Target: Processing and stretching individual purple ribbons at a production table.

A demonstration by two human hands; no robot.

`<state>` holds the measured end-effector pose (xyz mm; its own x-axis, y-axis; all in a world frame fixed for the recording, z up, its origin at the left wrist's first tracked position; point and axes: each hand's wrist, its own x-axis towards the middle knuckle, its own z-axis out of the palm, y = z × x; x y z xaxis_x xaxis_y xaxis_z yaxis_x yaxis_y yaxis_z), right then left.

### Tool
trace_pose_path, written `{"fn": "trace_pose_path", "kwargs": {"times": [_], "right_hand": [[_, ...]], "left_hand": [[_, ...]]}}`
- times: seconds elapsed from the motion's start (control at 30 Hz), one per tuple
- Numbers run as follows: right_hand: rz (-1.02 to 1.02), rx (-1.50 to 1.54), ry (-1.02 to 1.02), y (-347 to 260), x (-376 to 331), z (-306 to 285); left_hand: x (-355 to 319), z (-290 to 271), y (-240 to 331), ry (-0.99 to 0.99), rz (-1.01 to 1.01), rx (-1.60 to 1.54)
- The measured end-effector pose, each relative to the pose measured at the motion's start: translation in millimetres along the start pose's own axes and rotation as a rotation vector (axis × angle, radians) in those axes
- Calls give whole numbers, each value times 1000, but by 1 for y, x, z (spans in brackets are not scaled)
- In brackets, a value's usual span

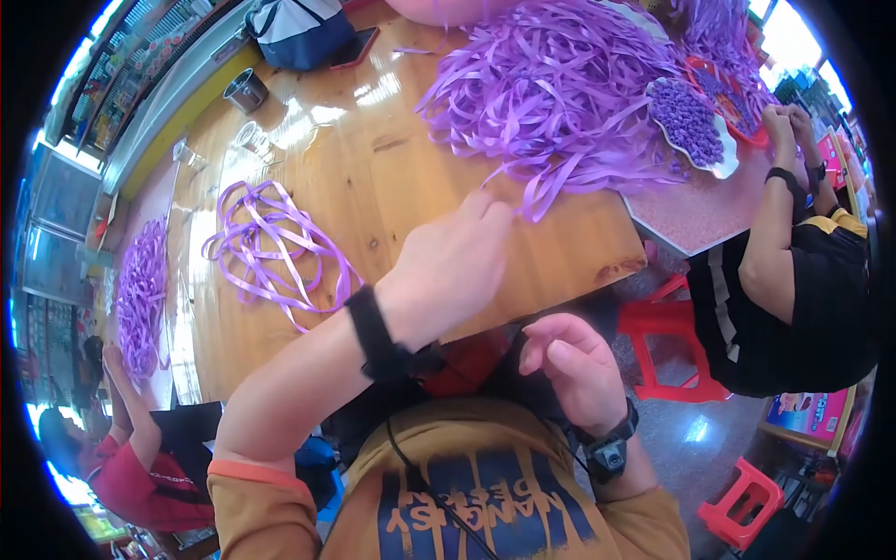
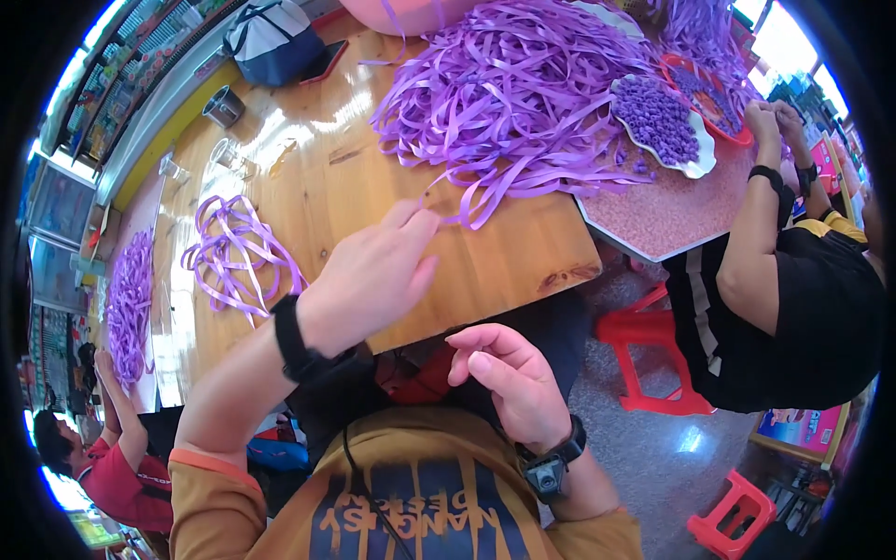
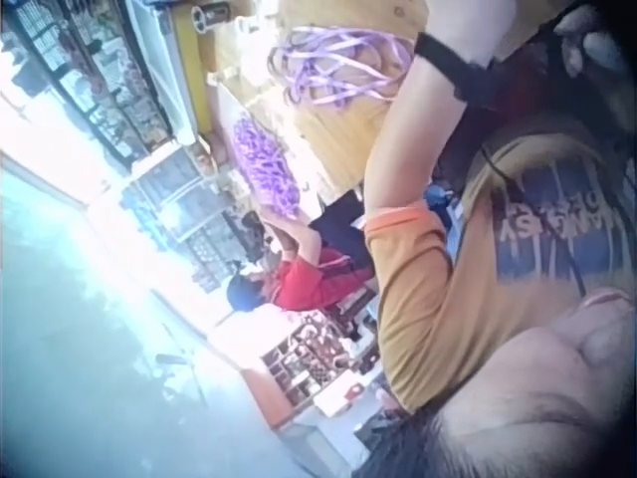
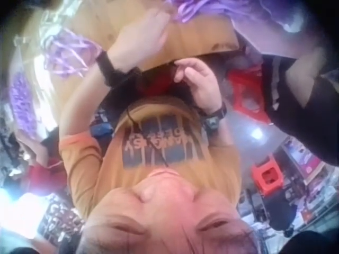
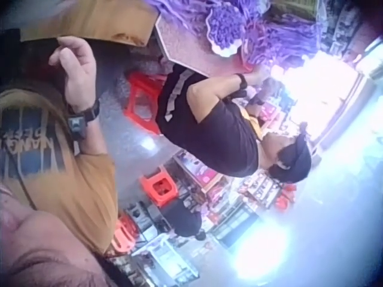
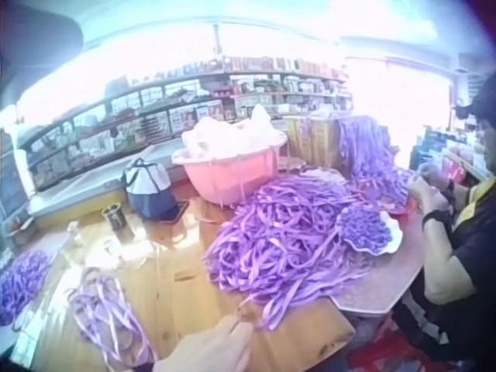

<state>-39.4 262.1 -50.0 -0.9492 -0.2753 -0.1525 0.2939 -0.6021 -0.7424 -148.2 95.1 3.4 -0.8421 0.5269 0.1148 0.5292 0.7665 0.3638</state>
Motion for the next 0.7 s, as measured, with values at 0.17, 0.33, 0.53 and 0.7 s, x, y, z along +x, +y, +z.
{"fn": "trace_pose_path", "kwargs": {"times": [0.17, 0.33, 0.53, 0.7], "right_hand": [[29, -4, -38, 4, -1, 5], [14, -20, 19, 1, -2, 4], [31, -57, 26, -2, -1, 11], [-315, -489, -268, 0, 14, 30]], "left_hand": [[12, 17, -19, -8, 18, 75], [-12, -5, -12, -327, -50, 37], [-87, -45, -1, -245, -62, -734], [-138, -55, -2, -332, -12, -1269]]}}
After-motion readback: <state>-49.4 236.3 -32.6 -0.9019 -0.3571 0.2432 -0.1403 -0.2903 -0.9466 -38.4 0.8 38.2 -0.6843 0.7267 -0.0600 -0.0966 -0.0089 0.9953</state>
